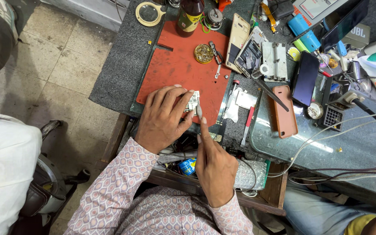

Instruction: The person scrapes and applies material to a phone circuit board using a small metal spatula and a thin probe.

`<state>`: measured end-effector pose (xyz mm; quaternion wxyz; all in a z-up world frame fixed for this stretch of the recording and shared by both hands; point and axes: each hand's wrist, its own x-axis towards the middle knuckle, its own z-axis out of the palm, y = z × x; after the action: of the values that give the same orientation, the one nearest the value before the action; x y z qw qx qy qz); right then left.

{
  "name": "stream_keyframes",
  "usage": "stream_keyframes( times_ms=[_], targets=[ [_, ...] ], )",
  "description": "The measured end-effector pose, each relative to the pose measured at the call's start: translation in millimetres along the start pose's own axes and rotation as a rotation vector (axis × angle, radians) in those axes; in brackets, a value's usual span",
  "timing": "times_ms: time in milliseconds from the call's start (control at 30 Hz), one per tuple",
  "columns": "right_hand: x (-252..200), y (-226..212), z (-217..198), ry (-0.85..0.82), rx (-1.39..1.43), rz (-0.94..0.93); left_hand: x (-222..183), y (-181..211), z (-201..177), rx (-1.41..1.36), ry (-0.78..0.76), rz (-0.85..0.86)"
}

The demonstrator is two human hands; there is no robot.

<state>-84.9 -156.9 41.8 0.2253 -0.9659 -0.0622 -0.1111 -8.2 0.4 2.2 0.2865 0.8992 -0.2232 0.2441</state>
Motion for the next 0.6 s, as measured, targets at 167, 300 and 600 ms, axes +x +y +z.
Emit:
stream_keyframes(
  times_ms=[167,300,600],
  targets=[
    [-1.0,0.7,1.3,0.001,-0.001,-0.001,-0.5,-0.6,0.1,0.001,0.004,-0.002],
    [10.4,2.4,2.6,0.019,-0.039,-0.021,-0.8,-0.2,-0.4,-0.002,0.0,-0.005],
    [37.3,1.0,5.4,-0.022,-0.117,0.006,-0.5,-0.1,0.5,0.014,-0.007,0.002]
  ],
)
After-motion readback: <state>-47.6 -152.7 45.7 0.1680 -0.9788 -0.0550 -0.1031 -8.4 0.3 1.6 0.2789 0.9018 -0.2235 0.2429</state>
